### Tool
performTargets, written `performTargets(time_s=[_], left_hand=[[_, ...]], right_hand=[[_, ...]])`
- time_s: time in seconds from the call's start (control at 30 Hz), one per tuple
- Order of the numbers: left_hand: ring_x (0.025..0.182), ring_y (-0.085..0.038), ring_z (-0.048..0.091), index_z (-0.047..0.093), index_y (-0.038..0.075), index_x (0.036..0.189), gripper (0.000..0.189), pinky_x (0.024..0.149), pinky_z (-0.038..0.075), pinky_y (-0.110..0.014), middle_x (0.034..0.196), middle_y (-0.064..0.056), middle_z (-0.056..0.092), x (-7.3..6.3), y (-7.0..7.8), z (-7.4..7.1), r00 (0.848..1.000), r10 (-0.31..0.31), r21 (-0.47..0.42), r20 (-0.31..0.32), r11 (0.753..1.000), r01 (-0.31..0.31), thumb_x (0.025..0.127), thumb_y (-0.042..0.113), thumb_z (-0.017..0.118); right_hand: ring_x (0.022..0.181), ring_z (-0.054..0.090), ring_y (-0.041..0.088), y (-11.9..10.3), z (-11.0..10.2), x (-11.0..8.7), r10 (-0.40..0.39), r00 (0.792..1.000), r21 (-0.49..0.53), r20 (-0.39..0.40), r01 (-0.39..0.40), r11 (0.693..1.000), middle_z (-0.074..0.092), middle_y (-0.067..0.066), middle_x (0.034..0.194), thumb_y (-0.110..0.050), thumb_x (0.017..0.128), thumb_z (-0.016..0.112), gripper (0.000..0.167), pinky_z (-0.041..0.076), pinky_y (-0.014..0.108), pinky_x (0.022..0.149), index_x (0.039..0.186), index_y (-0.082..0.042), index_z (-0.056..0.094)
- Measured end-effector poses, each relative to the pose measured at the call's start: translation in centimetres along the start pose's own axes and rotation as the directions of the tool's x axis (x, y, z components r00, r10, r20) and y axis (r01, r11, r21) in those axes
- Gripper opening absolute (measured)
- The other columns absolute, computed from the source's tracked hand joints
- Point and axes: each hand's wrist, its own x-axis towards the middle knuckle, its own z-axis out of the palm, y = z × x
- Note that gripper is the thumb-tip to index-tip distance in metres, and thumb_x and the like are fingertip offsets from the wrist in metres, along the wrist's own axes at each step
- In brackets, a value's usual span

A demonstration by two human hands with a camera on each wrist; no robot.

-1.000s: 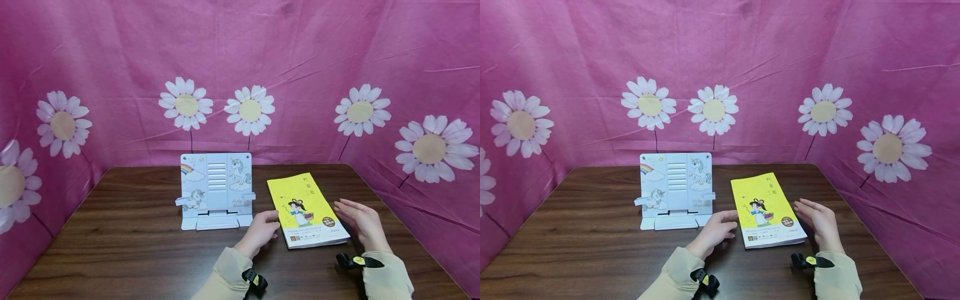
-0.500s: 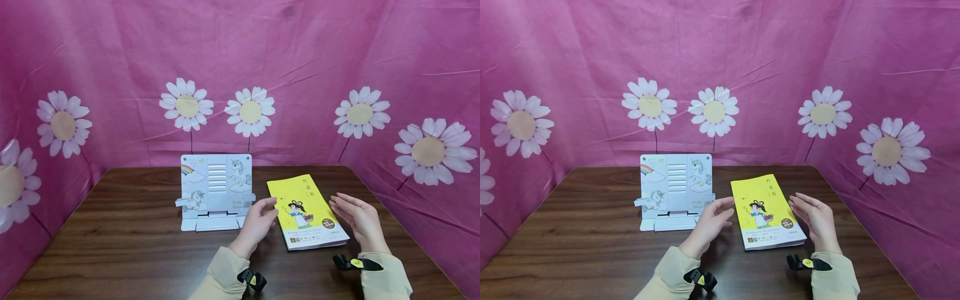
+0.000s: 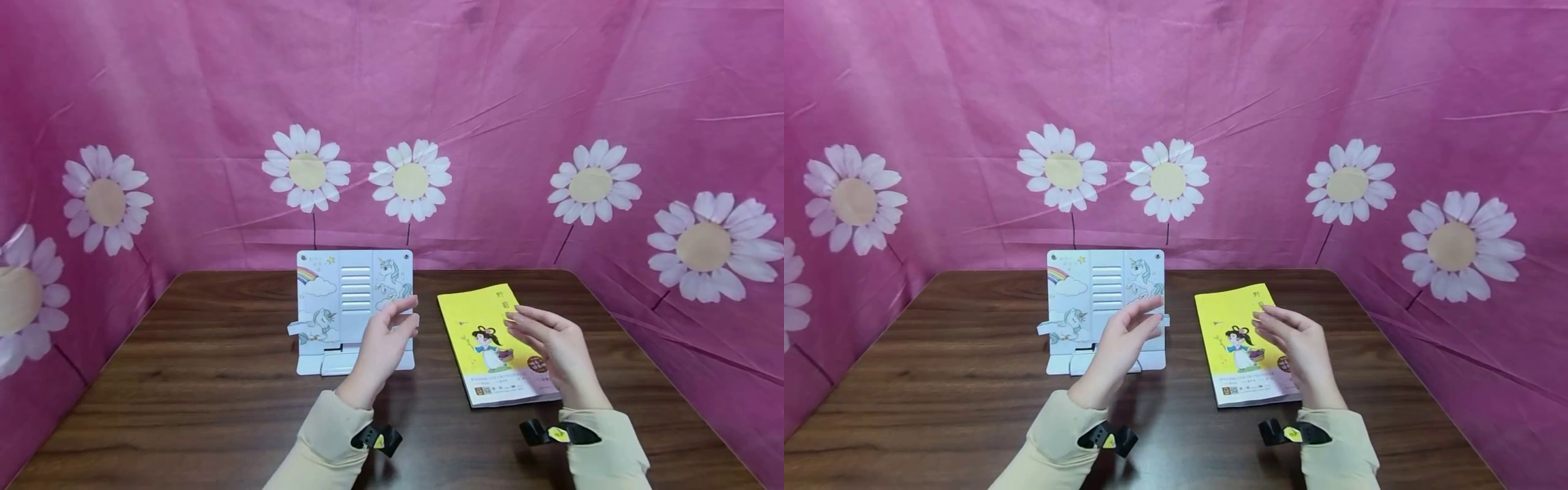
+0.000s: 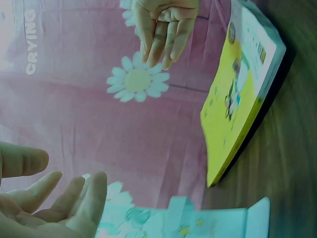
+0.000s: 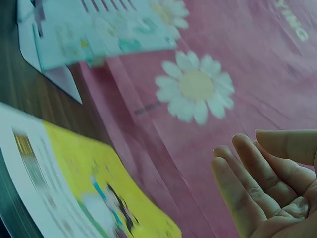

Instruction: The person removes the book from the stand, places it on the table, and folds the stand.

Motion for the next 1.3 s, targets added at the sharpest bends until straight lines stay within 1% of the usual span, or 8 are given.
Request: performTargets(time_s=[0.17,0.3,0.53,0.67,0.8,0.9,1.13,1.3], left_hand=[[0.115,-0.038,0.063,0.055,0.000,0.137,0.039,0.102,0.051,-0.043,0.140,-0.018,0.057,0.0,0.3,-1.5,1.000,0.002,-0.001,-0.031,1.000,-0.002,0.101,0.015,0.055],[0.118,-0.038,0.061,0.055,-0.001,0.137,0.039,0.102,0.051,-0.042,0.140,-0.018,0.057,-0.1,0.1,-2.6,0.998,0.001,0.004,-0.065,1.000,0.000,0.100,0.013,0.056],[0.123,-0.032,0.059,0.058,0.000,0.135,0.038,0.106,0.046,-0.049,0.138,-0.017,0.059,-0.1,-0.5,-4.2,0.991,0.005,0.096,-0.134,0.995,0.008,0.100,0.013,0.056],[0.126,-0.034,0.057,0.057,-0.003,0.134,0.037,0.109,0.042,-0.051,0.136,-0.021,0.060,-0.1,-0.7,-5.1,0.985,0.013,0.112,-0.172,0.994,0.006,0.099,0.010,0.056],[0.131,-0.035,0.054,0.055,-0.005,0.136,0.039,0.113,0.040,-0.049,0.138,-0.024,0.057,-0.2,-0.7,-5.9,0.980,-0.004,0.096,-0.200,0.995,0.023,0.099,0.008,0.054],[0.135,-0.035,0.049,0.052,-0.005,0.139,0.041,0.115,0.037,-0.048,0.142,-0.025,0.054,-0.3,-0.7,-6.6,0.975,-0.016,0.095,-0.220,0.995,0.038,0.100,0.009,0.054],[0.143,-0.035,0.039,0.044,-0.002,0.146,0.048,0.118,0.032,-0.048,0.151,-0.022,0.044,-0.8,-0.5,-8.7,0.970,-0.072,0.093,-0.232,0.991,0.095,0.103,0.018,0.052],[0.146,-0.036,0.033,0.037,-0.002,0.150,0.056,0.120,0.027,-0.050,0.155,-0.023,0.037,-1.0,-0.2,-10.0,0.971,-0.096,0.110,-0.220,0.986,0.123,0.105,0.027,0.049]], right_hand=[[0.091,0.074,0.008,0.5,2.5,0.3,0.019,0.999,-0.069,0.041,-0.016,0.997,0.077,-0.008,0.095,-0.010,0.093,0.068,0.018,0.058,0.024,0.085,0.097,-0.024,0.077],[0.090,0.074,0.008,0.8,4.1,0.6,0.033,0.998,-0.094,0.046,-0.029,0.995,0.077,-0.008,0.094,-0.010,0.094,0.068,0.018,0.059,0.026,0.085,0.093,-0.026,0.076],[0.091,0.074,0.012,1.4,6.1,1.5,0.038,0.998,-0.044,0.059,-0.036,0.998,0.077,-0.004,0.095,-0.007,0.093,0.068,0.016,0.058,0.032,0.088,0.095,-0.020,0.076],[0.092,0.074,0.012,1.8,7.1,2.0,0.042,0.998,-0.053,0.048,-0.040,0.998,0.077,-0.004,0.096,-0.009,0.094,0.067,0.016,0.059,0.032,0.088,0.109,-0.008,0.074],[0.095,0.074,0.013,2.4,8.0,2.6,0.066,0.997,-0.074,0.025,-0.064,0.995,0.076,-0.005,0.099,-0.012,0.097,0.064,0.035,0.058,0.031,0.088,0.127,0.006,0.062],[0.097,0.074,0.014,2.8,8.7,3.1,0.090,0.996,-0.072,0.016,-0.089,0.993,0.076,-0.004,0.102,-0.012,0.098,0.061,0.042,0.058,0.031,0.089,0.133,0.010,0.055],[0.100,0.072,0.011,4.0,9.7,3.7,0.134,0.991,-0.103,0.032,-0.130,0.986,0.068,0.014,0.127,-0.015,0.101,0.057,0.043,0.057,0.029,0.091,0.137,0.006,0.052],[0.112,0.068,0.019,4.8,10.4,3.8,0.145,0.988,-0.121,0.061,-0.137,0.983,0.056,0.023,0.139,-0.015,0.101,0.056,0.042,0.055,0.032,0.096,0.138,0.004,0.053]])
